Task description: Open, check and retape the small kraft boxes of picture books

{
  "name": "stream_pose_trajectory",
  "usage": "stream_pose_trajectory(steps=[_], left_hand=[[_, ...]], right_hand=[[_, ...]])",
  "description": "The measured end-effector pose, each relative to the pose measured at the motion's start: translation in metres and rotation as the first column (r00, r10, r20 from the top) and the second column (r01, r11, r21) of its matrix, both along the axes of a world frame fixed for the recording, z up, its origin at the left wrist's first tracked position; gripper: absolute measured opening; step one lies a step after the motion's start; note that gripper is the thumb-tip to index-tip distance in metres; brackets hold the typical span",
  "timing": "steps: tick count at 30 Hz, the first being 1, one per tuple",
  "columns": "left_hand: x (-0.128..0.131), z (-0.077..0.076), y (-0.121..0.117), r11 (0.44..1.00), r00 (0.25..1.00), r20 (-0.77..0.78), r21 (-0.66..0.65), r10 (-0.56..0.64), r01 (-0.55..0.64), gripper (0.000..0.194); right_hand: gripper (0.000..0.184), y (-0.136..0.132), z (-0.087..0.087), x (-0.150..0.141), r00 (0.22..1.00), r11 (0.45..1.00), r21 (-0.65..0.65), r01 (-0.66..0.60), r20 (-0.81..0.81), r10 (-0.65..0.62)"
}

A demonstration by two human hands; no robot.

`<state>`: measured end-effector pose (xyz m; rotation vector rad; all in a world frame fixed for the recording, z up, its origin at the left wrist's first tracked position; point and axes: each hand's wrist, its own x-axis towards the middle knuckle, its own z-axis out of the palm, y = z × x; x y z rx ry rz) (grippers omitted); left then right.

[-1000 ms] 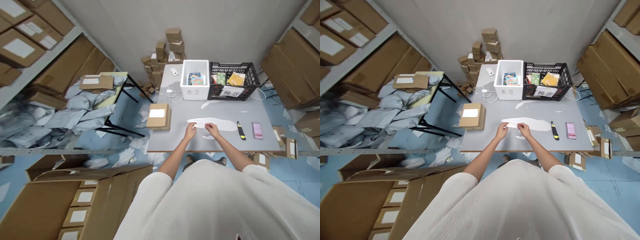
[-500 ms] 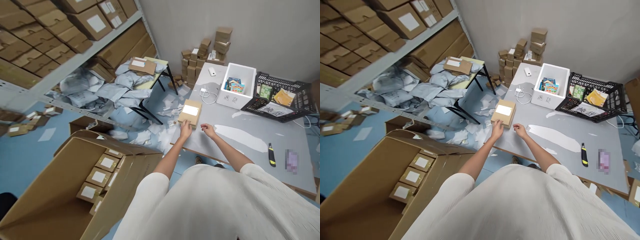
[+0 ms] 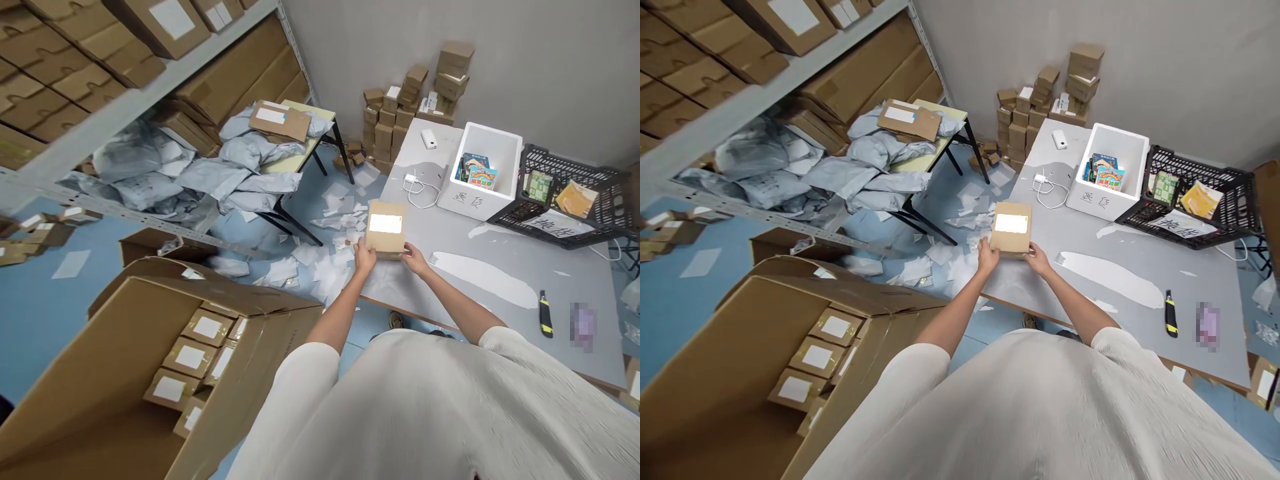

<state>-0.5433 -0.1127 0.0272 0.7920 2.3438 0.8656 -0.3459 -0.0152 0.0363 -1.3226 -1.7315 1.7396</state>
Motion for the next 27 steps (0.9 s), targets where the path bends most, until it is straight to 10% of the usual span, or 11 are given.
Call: stream_pose_trajectory(steps=[5,13,27], left_hand=[[0.015,-0.001,0.006,0.997,0.997,0.018,0.037,-0.070,0.069,0.026],[0.075,0.016,0.037,0.965,0.981,-0.025,0.178,-0.190,0.192,0.024],[0.285,0.024,0.076,0.915,0.924,0.043,0.167,-0.380,0.368,0.040]], right_hand=[[0.052,0.006,0.015,0.026,0.992,0.995,0.086,0.044,0.114,-0.053],[0.049,0.018,0.039,0.096,0.971,0.969,0.131,0.208,0.087,-0.221],[0.039,0.022,0.029,0.311,0.876,0.890,0.142,0.433,0.165,-0.453]])
